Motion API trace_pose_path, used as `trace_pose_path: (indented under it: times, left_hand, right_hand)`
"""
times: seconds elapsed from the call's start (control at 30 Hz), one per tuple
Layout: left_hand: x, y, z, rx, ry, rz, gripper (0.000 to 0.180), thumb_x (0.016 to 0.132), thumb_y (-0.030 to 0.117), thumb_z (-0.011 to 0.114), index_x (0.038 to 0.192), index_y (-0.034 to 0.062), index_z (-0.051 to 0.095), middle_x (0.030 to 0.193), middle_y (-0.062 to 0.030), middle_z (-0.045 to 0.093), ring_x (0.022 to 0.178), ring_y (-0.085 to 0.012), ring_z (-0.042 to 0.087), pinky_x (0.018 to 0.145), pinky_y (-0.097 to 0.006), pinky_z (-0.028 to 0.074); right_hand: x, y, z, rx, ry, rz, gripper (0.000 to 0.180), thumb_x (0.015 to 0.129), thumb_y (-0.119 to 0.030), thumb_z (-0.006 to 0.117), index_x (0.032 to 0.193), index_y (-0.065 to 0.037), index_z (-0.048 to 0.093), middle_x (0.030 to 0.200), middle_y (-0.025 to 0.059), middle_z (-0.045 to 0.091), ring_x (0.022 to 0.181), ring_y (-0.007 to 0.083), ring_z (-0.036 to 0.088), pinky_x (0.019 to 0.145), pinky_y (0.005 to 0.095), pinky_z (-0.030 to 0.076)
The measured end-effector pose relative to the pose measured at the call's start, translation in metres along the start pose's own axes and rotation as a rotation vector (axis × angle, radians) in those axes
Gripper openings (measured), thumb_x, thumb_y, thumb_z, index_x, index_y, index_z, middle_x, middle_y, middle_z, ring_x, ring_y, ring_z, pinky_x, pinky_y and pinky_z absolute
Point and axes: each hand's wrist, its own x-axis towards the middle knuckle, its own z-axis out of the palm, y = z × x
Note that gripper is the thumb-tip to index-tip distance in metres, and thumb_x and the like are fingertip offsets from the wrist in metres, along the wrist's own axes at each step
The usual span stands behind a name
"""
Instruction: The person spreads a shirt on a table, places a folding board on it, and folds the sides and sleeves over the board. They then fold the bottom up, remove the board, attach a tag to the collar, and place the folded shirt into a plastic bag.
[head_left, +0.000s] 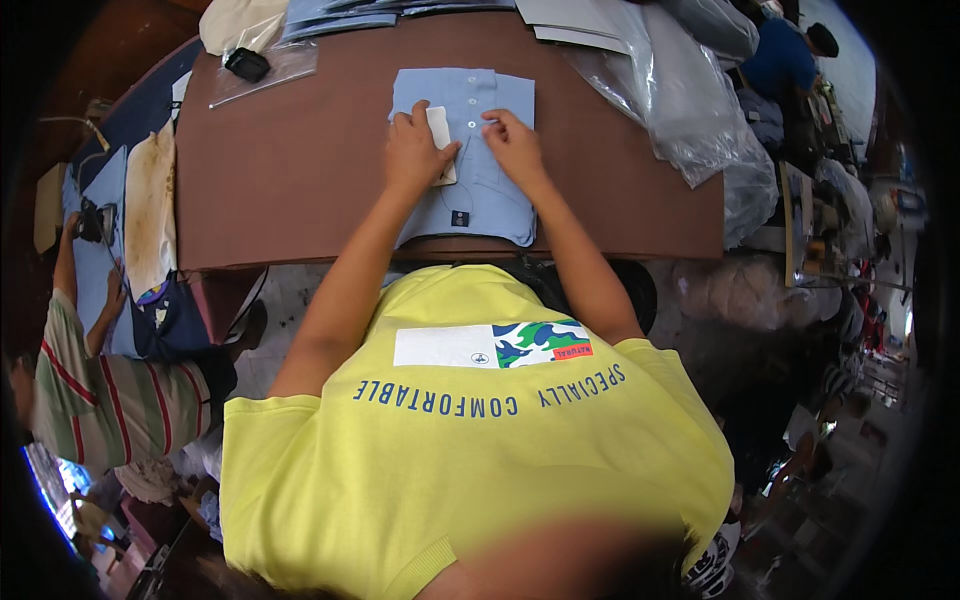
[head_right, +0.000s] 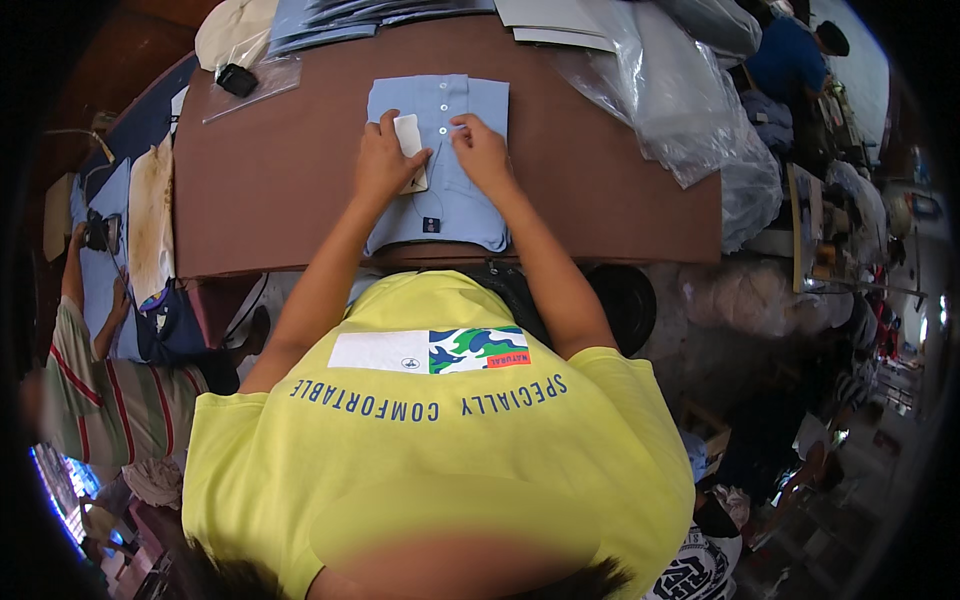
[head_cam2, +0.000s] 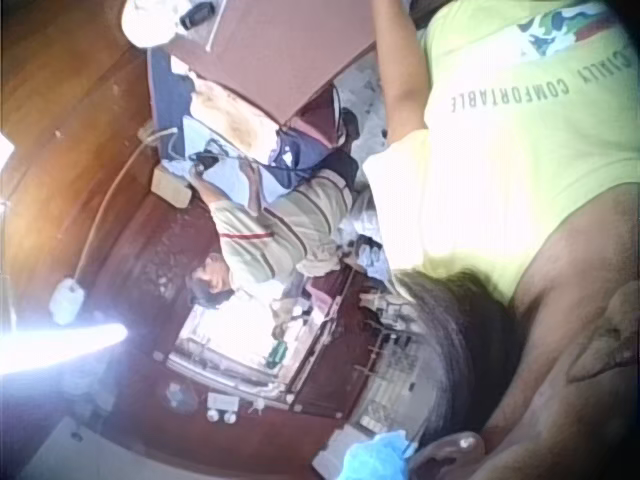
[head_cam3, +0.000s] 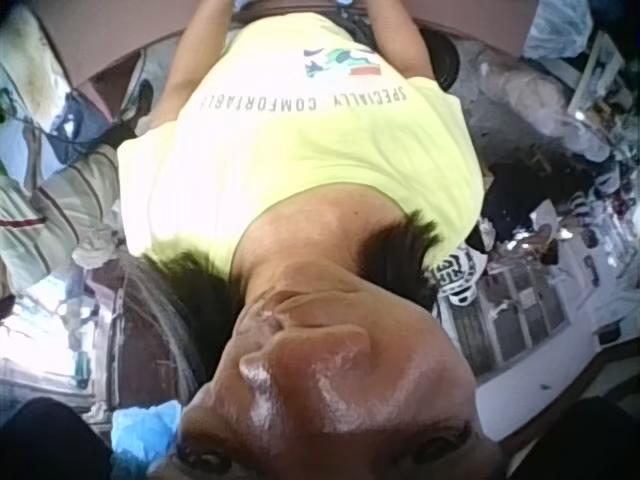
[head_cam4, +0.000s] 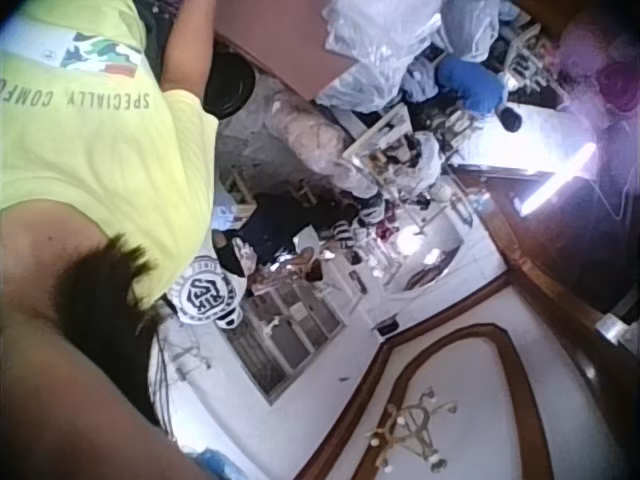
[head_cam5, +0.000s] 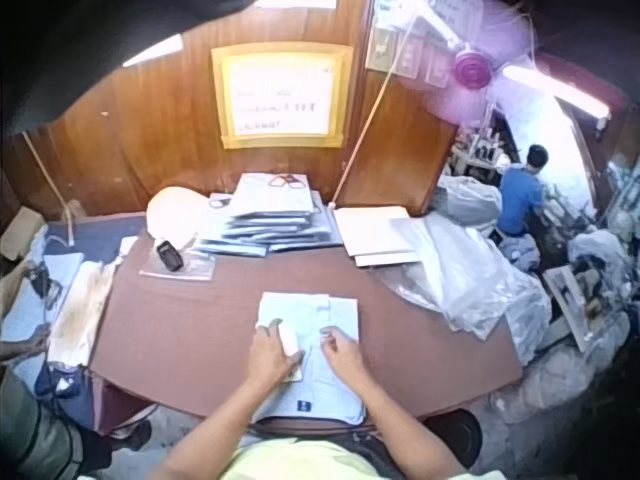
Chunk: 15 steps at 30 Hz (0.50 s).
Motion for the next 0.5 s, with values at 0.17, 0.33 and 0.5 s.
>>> trace_pose_path:
  times: [0.17,0.33,0.5]
  left_hand:
    - [-0.001,0.007,-0.003,-0.115,0.051,-0.097,0.066,0.070,0.015,0.065,0.128,0.0057,0.036,0.107,-0.0243,0.049,0.097,-0.0391,0.054,0.082,-0.044,0.046]
    - [-0.005,0.009,-0.025,-0.304,0.095,-0.101,0.062,0.070,0.002,0.055,0.128,0.0032,0.033,0.100,-0.0230,0.053,0.086,-0.0403,0.059,0.078,-0.046,0.048]
    - [-0.010,0.020,-0.044,-0.522,0.027,-0.139,0.062,0.073,0.003,0.061,0.128,0.0020,0.033,0.096,-0.0165,0.056,0.081,-0.0260,0.064,0.071,-0.038,0.051]
  right_hand:
    - [-0.008,-0.015,0.014,0.427,-0.235,0.242,0.024,0.085,-0.007,0.056,0.107,0.001,0.056,0.080,0.0082,0.064,0.067,0.0098,0.061,0.061,0.0217,0.050]
    - [-0.010,-0.017,0.013,0.589,-0.322,0.300,0.032,0.085,-0.013,0.060,0.113,0.001,0.052,0.086,0.0077,0.064,0.075,0.0106,0.061,0.066,0.0222,0.049]
    - [-0.015,-0.047,0.006,0.645,-0.444,0.380,0.040,0.085,-0.019,0.064,0.118,0.000,0.049,0.095,0.0081,0.063,0.087,0.0122,0.060,0.074,0.0235,0.048]
